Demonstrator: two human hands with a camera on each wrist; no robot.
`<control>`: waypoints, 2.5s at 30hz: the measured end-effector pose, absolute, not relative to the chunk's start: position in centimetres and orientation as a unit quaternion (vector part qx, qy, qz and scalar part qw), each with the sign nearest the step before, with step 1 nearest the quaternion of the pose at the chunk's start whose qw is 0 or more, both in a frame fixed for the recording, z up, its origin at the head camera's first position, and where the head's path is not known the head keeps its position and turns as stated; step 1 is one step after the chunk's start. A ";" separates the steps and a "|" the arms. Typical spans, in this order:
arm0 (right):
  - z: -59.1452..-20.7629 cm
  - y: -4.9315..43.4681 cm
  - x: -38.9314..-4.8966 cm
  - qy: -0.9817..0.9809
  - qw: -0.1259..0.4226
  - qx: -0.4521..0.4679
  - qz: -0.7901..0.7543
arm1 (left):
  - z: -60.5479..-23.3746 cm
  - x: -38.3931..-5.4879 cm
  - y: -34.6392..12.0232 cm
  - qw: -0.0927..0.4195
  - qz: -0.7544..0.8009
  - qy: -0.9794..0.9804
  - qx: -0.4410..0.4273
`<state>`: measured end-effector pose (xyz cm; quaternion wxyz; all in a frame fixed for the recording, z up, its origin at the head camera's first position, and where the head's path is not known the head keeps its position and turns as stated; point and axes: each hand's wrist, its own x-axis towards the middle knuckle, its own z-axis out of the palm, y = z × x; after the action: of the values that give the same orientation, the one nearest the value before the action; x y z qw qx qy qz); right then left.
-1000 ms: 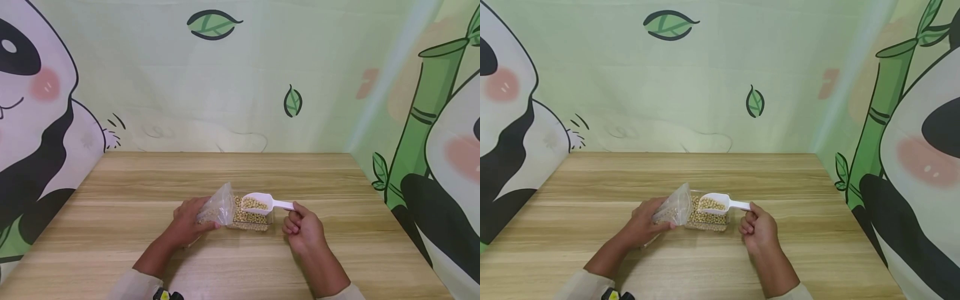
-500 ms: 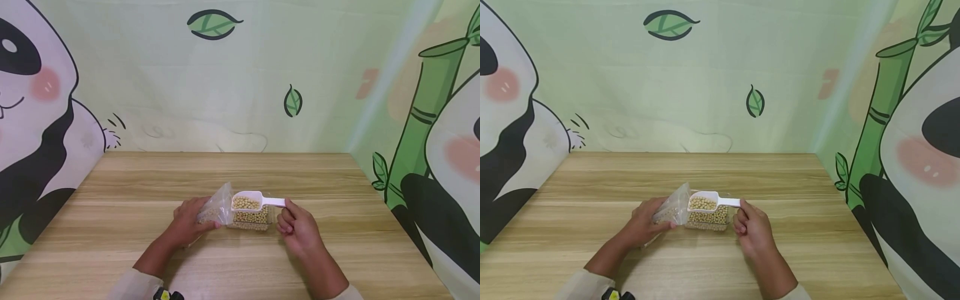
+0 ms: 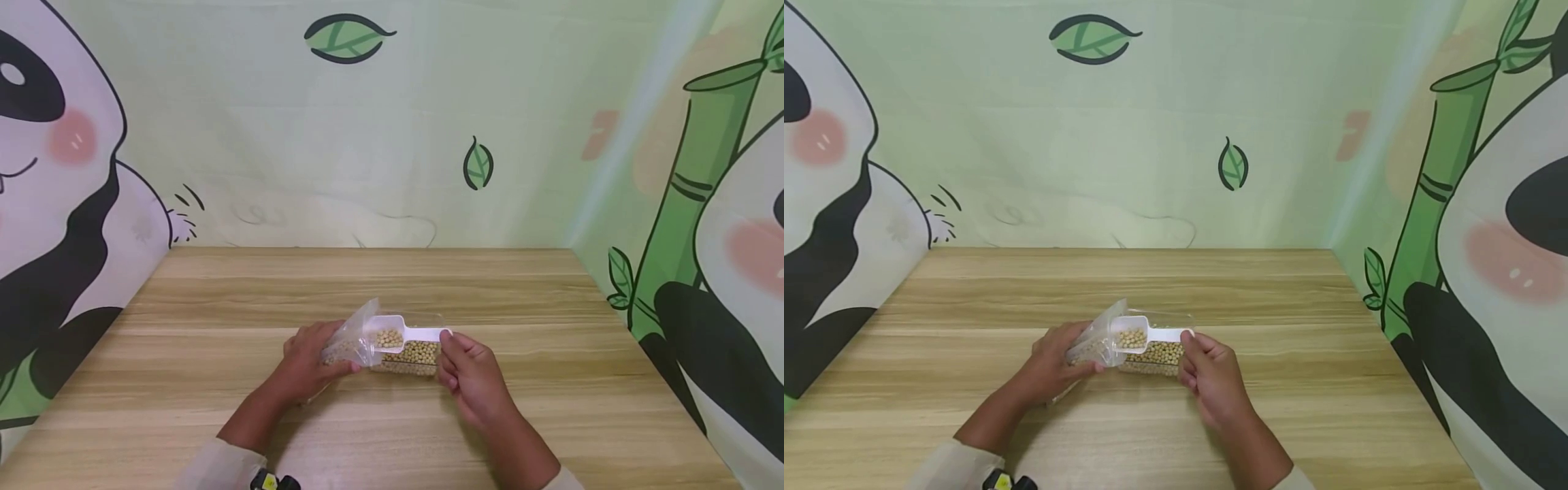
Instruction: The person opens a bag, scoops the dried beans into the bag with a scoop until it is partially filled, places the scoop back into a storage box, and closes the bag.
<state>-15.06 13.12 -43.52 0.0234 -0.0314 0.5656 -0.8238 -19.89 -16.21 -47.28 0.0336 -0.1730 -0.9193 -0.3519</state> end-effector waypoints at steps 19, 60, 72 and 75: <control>-43.6 12.8 -14.7 0.632 -0.056 -0.080 -0.769 | -47.2 -19.9 -16.2 0.035 -0.355 -0.919 -0.169; -44.0 14.4 -15.4 0.846 -0.339 -0.241 -0.332 | -46.7 -19.7 -16.2 0.013 -0.354 -0.921 -0.163; -44.1 14.6 -15.5 0.862 -0.292 -0.173 -0.377 | -46.9 -19.8 -16.2 0.014 -0.353 -0.921 -0.167; -44.1 14.8 -15.5 0.860 -0.274 -0.131 -0.411 | -47.1 -19.9 -16.3 0.020 -0.351 -0.920 -0.172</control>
<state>-15.55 14.77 -44.07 -0.2736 -0.1309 0.8598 -0.4108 -19.91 -16.26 -47.09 0.0195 -0.1718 -0.9204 -0.3506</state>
